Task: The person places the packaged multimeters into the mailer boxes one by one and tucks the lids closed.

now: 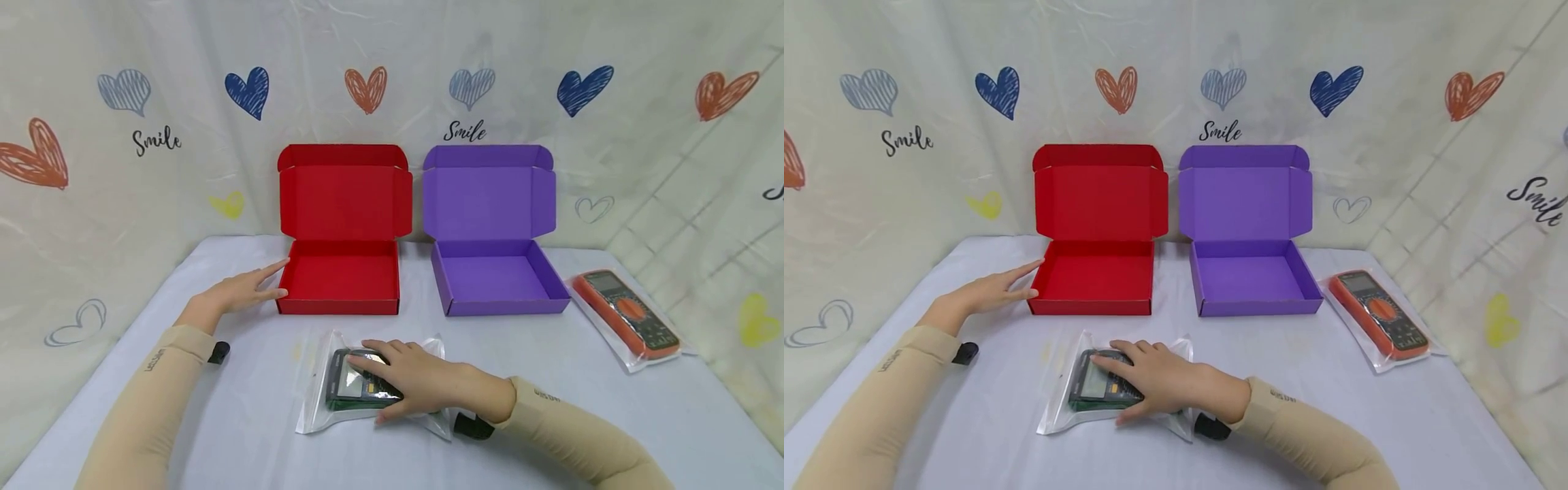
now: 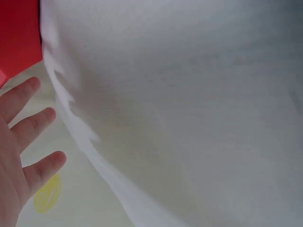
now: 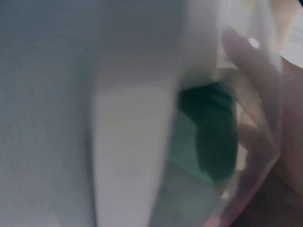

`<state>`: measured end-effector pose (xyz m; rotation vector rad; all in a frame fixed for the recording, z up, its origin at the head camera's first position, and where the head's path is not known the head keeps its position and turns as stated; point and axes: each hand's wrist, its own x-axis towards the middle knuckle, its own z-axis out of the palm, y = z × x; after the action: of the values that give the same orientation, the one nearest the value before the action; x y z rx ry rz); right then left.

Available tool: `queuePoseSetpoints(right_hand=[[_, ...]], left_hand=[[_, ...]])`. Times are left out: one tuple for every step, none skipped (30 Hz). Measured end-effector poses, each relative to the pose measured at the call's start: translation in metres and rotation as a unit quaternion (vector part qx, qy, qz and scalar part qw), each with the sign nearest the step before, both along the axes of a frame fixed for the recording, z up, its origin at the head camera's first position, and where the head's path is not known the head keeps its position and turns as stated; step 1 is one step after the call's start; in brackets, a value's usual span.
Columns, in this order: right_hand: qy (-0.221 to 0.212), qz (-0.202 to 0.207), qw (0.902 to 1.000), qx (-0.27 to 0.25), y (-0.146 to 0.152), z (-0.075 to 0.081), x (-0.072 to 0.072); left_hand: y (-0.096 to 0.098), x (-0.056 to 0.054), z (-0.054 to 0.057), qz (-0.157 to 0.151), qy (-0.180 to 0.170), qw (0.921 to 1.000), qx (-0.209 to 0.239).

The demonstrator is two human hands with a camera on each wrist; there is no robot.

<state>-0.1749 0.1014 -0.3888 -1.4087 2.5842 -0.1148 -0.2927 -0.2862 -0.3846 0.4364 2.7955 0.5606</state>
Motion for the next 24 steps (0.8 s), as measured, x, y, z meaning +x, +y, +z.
queuePoseSetpoints(right_hand=[[0.002,0.001,1.0,0.004,0.0,-0.0012,0.0],[0.004,0.001,1.0,0.006,0.0,-0.0021,0.0001],[0.005,0.001,1.0,0.008,0.0001,-0.0028,0.0005],[0.008,0.001,0.9999,0.008,0.0002,-0.0033,0.0008],[0.011,0.001,0.9999,0.009,0.0002,-0.0038,0.0009],[0.014,0.002,0.9999,0.008,0.0002,-0.0044,0.0012],[0.016,0.004,0.9998,0.008,0.0002,-0.0048,0.0014],[0.018,0.005,0.9998,0.007,0.0002,-0.0051,0.0018],[0.019,0.007,0.9998,0.006,0.0002,-0.0053,0.0019],[0.019,0.009,0.9998,0.004,0.0002,-0.0056,0.002],[0.016,0.01,0.9998,0.003,0.0002,-0.006,0.0019],[0.012,0.011,0.9999,0.002,0.0003,-0.0058,0.0021],[0.008,0.013,0.9999,0.001,0.0002,-0.0058,0.002],[0.006,0.013,0.9999,0.001,0.0002,-0.0057,0.0018],[0.006,0.015,0.9999,0.002,0.0002,-0.0053,0.0018],[0.006,0.016,0.9999,0.003,0.0002,-0.0052,0.0019],[0.008,0.017,0.9998,0.005,0.0003,-0.0051,0.0018],[0.01,0.02,0.9997,0.006,0.0004,-0.0051,0.0018],[0.015,0.023,0.9996,0.005,0.0003,-0.0053,0.0018],[0.021,0.025,0.9995,0.004,0.0002,-0.0054,0.0018],[0.025,0.028,0.9993,0.001,0.0001,-0.0053,0.0017],[0.028,0.029,0.9992,-0.002,0.0,-0.0052,0.0016],[0.03,0.031,0.9991,-0.005,-0.0003,-0.0051,0.0014],[0.033,0.03,0.999,-0.007,-0.0007,-0.0049,0.0012]], left_hand=[[0.0004,0.0001,-0.0002,0.001,-0.002,1.0,0.0],[0.0012,0.0005,0.0002,0.003,-0.005,1.0,0.001],[0.002,0.0009,0.0006,0.004,-0.007,1.0,0.001],[0.0024,0.0013,0.0008,0.004,-0.009,1.0,0.0],[0.0028,0.0014,0.001,0.005,-0.01,0.9999,-0.001],[0.0033,0.0016,0.0011,0.007,-0.012,0.9999,-0.001],[0.0037,0.0016,0.001,0.008,-0.013,0.9999,-0.002],[0.0039,0.0015,0.0007,0.009,-0.014,0.9999,-0.002],[0.0041,0.0014,0.0004,0.01,-0.015,0.9998,-0.004],[0.0041,0.0014,0.0002,0.011,-0.017,0.9998,-0.004],[0.0043,0.0014,0.0,0.012,-0.019,0.9997,-0.003],[0.0047,0.0015,0.0001,0.012,-0.02,0.9997,-0.002],[0.0048,0.0013,0.0001,0.013,-0.021,0.9997,-0.002],[0.0051,0.0015,0.0004,0.014,-0.022,0.9997,-0.002],[0.0054,0.0016,0.0007,0.015,-0.023,0.9996,-0.003],[0.0055,0.0016,0.0008,0.016,-0.025,0.9996,-0.002],[0.0057,0.0019,0.0011,0.017,-0.026,0.9995,-0.002],[0.0056,0.0021,0.0012,0.019,-0.029,0.9994,-0.001],[0.0056,0.0024,0.0013,0.019,-0.032,0.9993,-0.001],[0.0056,0.0029,0.0014,0.02,-0.034,0.9992,0.0],[0.0054,0.0034,0.0015,0.021,-0.036,0.9992,0.001],[0.0052,0.0037,0.0013,0.022,-0.036,0.9991,0.001],[0.0051,0.0041,0.0014,0.021,-0.035,0.9992,0.0],[0.005,0.0043,0.0012,0.022,-0.034,0.9992,0.0]])
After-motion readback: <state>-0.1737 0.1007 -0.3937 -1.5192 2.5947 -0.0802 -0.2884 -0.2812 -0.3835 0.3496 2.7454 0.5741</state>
